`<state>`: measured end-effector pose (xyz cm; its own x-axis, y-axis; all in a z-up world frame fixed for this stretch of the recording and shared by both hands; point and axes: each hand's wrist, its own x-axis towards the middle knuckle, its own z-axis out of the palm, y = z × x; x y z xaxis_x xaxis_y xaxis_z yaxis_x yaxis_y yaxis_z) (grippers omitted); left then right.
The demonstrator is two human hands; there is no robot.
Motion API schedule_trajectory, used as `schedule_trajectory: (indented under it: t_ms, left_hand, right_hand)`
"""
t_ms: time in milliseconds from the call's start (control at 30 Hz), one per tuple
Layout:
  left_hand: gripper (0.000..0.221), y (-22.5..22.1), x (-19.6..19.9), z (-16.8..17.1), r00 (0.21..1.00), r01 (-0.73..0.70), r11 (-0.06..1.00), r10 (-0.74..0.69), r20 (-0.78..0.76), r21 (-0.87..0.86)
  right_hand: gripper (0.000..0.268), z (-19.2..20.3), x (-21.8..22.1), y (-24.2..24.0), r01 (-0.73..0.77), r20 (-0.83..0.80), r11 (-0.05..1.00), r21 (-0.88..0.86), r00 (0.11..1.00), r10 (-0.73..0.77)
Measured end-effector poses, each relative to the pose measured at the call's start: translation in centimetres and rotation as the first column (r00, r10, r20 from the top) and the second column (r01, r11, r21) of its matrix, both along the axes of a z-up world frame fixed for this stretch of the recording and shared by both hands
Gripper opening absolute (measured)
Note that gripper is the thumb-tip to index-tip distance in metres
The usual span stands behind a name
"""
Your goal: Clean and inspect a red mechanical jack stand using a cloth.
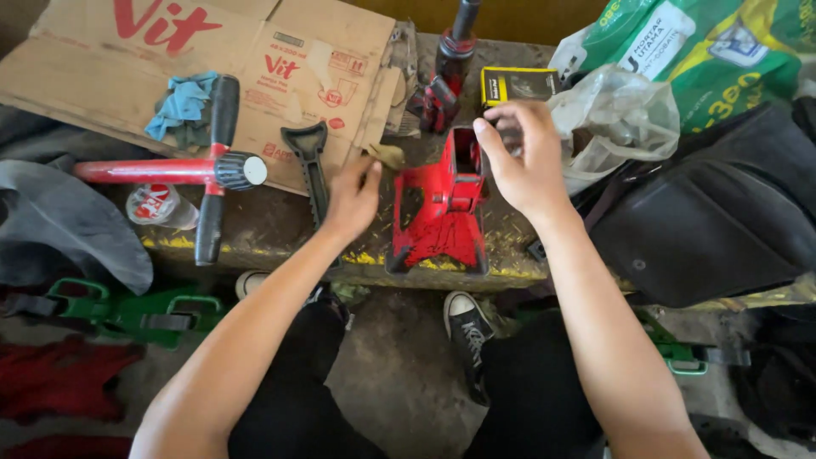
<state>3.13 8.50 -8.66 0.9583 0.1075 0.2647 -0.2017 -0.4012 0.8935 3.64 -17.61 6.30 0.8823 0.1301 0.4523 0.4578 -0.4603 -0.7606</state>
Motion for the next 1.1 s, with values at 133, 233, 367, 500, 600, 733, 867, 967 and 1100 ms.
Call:
schedule_trajectory:
  t_ms: [133,233,367,500,600,733,867,967,1100]
  left_hand:
    - [0.057,-2.8,-0.5,-4.3,0.970,0.171,0.982,-0.183,-0.158,-0.086]
    - [0.072,-4.6,0.0,-5.2,0.956,0.229,0.971,-0.238,-0.170,-0.070]
    - [0.069,-5.9,1.1,-5.8,0.982,0.180,0.984,-0.178,-0.061,0.019]
    - [0.056,-6.6,0.7,-1.3,0.976,0.190,0.979,-0.197,0.091,0.075]
    - [0.054,-7.5,0.2,1.7,0.959,0.278,0.953,-0.268,0.092,-0.119]
    - [0.057,-7.3,0.5,1.6,0.945,0.327,0.889,-0.317,0.084,-0.319]
    - [0.067,-6.8,1.1,0.3,0.946,0.306,0.950,-0.295,0.134,-0.069]
    - [0.070,-7.3,1.3,1.4,0.938,0.346,0.919,-0.335,0.088,-0.189]
    - [0.071,-8.3,1.1,3.0,0.840,0.385,0.557,-0.541,0.031,-0.736]
  right_hand:
    - [0.035,-4.2,1.6,-1.9,-0.048,-0.186,0.998,-0.039,0.982,0.040]
    - [0.046,-4.6,2.2,-1.9,-0.146,-0.212,0.979,-0.144,0.971,0.114]
    - [0.047,-5.4,2.4,-2.3,-0.242,-0.246,0.956,-0.165,0.949,0.197]
    - [0.045,-6.0,2.5,-2.7,-0.284,-0.219,0.950,-0.133,0.943,0.251]
    - [0.043,-6.0,2.7,-2.7,-0.284,-0.338,0.955,0.091,0.893,0.298]
    - [0.037,-3.3,1.5,-2.4,-0.188,-0.475,0.979,0.082,0.856,0.204]
    - [0.030,-4.2,1.4,-2.7,-0.165,-0.502,0.986,-0.026,0.855,0.130]
    - [0.034,-5.1,1.8,-3.2,-0.167,-0.471,0.986,0.028,0.867,0.160]
    - [0.035,-5.9,2.3,-3.4,-0.198,-0.336,0.962,0.189,0.907,0.253]
